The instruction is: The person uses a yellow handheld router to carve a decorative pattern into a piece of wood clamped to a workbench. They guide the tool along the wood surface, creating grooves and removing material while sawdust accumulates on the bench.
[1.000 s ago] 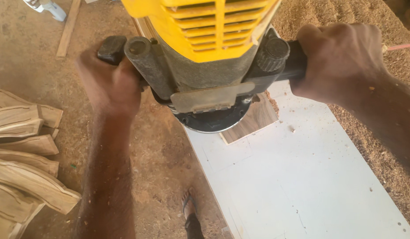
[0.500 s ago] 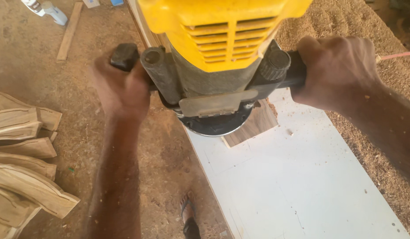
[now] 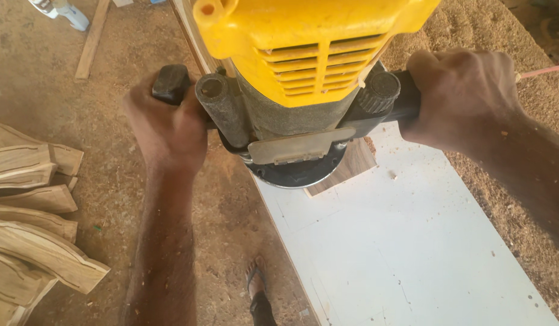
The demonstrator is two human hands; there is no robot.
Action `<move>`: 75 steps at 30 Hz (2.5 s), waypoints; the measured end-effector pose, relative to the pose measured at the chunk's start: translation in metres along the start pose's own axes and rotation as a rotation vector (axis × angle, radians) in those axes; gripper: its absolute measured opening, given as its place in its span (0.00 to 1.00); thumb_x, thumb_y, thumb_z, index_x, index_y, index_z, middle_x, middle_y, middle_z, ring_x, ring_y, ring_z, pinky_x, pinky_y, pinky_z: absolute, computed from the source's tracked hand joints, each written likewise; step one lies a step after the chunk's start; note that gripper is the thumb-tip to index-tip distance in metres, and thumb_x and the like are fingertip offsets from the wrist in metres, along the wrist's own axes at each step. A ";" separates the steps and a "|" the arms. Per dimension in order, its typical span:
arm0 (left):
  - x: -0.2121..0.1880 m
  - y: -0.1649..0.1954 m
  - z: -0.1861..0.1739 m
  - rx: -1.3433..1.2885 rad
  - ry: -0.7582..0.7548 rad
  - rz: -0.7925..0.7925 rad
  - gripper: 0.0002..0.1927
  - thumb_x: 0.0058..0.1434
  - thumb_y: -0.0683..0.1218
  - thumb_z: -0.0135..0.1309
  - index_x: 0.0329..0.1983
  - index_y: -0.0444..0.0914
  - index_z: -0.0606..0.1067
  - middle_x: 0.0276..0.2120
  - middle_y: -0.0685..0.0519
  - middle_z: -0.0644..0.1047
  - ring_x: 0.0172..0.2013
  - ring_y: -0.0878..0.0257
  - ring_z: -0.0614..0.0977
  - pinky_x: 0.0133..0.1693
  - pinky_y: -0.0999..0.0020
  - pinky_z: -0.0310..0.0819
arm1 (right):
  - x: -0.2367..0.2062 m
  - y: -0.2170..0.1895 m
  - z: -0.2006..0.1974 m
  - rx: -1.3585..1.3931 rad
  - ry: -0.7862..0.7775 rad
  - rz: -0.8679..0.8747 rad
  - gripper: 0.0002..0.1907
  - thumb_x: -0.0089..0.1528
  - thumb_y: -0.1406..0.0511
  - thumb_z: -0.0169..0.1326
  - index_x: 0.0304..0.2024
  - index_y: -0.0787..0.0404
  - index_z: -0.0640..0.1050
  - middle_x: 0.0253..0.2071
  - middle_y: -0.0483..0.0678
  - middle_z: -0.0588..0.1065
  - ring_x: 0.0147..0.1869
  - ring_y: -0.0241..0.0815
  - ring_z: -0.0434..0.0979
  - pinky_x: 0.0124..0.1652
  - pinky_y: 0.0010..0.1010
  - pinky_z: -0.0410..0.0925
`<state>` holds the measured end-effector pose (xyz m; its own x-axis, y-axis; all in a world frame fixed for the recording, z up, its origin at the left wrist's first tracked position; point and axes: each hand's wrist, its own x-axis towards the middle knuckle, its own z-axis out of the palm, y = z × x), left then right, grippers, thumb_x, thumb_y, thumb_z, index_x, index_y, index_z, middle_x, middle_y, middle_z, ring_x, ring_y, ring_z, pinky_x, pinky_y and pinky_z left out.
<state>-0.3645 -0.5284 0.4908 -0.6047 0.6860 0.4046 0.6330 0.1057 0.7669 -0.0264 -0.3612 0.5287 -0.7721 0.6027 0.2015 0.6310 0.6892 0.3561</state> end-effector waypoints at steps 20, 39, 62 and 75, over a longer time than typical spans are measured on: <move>-0.016 0.035 -0.012 -0.059 0.037 -0.042 0.10 0.55 0.46 0.53 0.21 0.44 0.67 0.16 0.61 0.66 0.16 0.66 0.64 0.21 0.65 0.59 | -0.008 0.010 -0.021 0.078 0.065 -0.064 0.09 0.62 0.66 0.57 0.30 0.63 0.73 0.15 0.43 0.67 0.14 0.35 0.63 0.13 0.29 0.58; -0.016 0.053 -0.001 -0.068 0.070 -0.037 0.14 0.56 0.43 0.55 0.19 0.44 0.64 0.16 0.61 0.66 0.14 0.69 0.64 0.18 0.69 0.61 | -0.015 0.035 -0.035 -0.105 -0.134 -0.011 0.08 0.57 0.66 0.56 0.22 0.55 0.75 0.16 0.40 0.64 0.14 0.30 0.58 0.15 0.22 0.54; -0.010 0.074 0.016 -0.102 0.077 -0.024 0.13 0.56 0.42 0.57 0.21 0.44 0.67 0.17 0.60 0.68 0.15 0.69 0.66 0.19 0.68 0.63 | -0.004 0.062 -0.005 -0.024 -0.238 0.053 0.08 0.57 0.69 0.57 0.23 0.63 0.74 0.13 0.46 0.67 0.10 0.33 0.61 0.12 0.26 0.59; -0.005 0.063 -0.003 -0.059 -0.018 -0.048 0.13 0.57 0.48 0.54 0.21 0.46 0.63 0.17 0.61 0.65 0.15 0.67 0.62 0.19 0.65 0.60 | -0.023 0.054 -0.035 0.172 -0.005 -0.121 0.05 0.55 0.73 0.57 0.25 0.68 0.74 0.13 0.49 0.68 0.11 0.36 0.65 0.14 0.29 0.63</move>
<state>-0.3229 -0.5277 0.5382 -0.6244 0.6943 0.3579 0.5734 0.0963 0.8136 0.0228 -0.3518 0.5755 -0.8428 0.5133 0.1621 0.5379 0.8147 0.2166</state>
